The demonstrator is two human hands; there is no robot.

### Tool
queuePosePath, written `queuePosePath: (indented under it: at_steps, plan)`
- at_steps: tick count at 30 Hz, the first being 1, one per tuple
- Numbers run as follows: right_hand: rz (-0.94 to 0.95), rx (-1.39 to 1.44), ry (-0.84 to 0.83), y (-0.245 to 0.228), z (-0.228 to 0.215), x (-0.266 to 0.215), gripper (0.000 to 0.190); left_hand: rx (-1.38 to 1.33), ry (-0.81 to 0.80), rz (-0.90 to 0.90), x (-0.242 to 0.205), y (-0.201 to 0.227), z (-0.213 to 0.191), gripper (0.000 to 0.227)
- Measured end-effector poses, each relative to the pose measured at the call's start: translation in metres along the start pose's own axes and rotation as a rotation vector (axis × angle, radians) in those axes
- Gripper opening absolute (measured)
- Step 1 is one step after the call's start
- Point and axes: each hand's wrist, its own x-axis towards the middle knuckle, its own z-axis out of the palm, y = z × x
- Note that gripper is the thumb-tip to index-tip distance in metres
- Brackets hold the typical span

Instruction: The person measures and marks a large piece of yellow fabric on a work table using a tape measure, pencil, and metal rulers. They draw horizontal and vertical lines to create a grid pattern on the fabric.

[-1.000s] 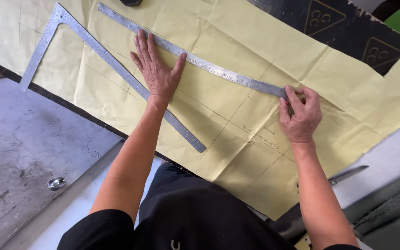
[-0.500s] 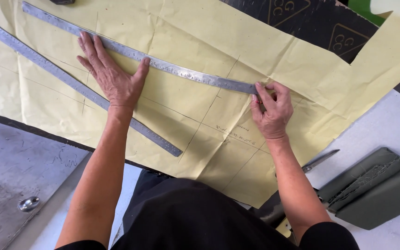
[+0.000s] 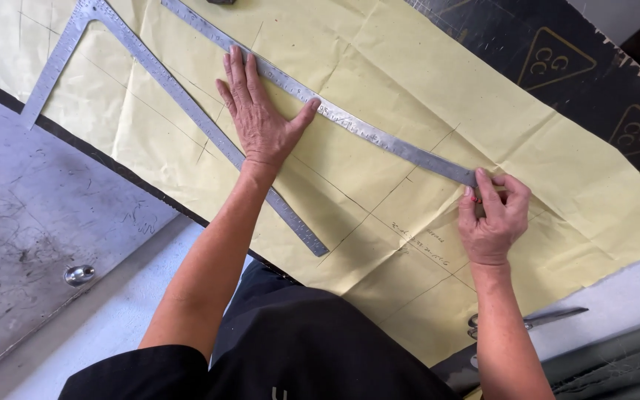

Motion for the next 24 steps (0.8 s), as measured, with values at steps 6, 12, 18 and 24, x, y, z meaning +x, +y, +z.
queuePosePath:
  at_steps: [6,12,18,24]
  plan:
    - [0.16,0.279,0.098,-0.038,-0.03,0.054,0.037,0.009,0.032,0.022,-0.001,-0.003,0.003,0.119]
    - [0.371,0.795,-0.191,-0.082,0.05,0.119,0.019,-0.004,0.041,0.024,-0.002,-0.003,0.003,0.119]
    - [0.112,1.04,-0.405,-0.169,0.16,0.193,0.019,0.029,0.079,0.054,-0.003,-0.009,0.011,0.116]
    - [-0.153,0.707,-0.454,-0.184,0.228,0.217,0.028,0.094,-0.077,0.027,0.0,-0.018,0.012,0.13]
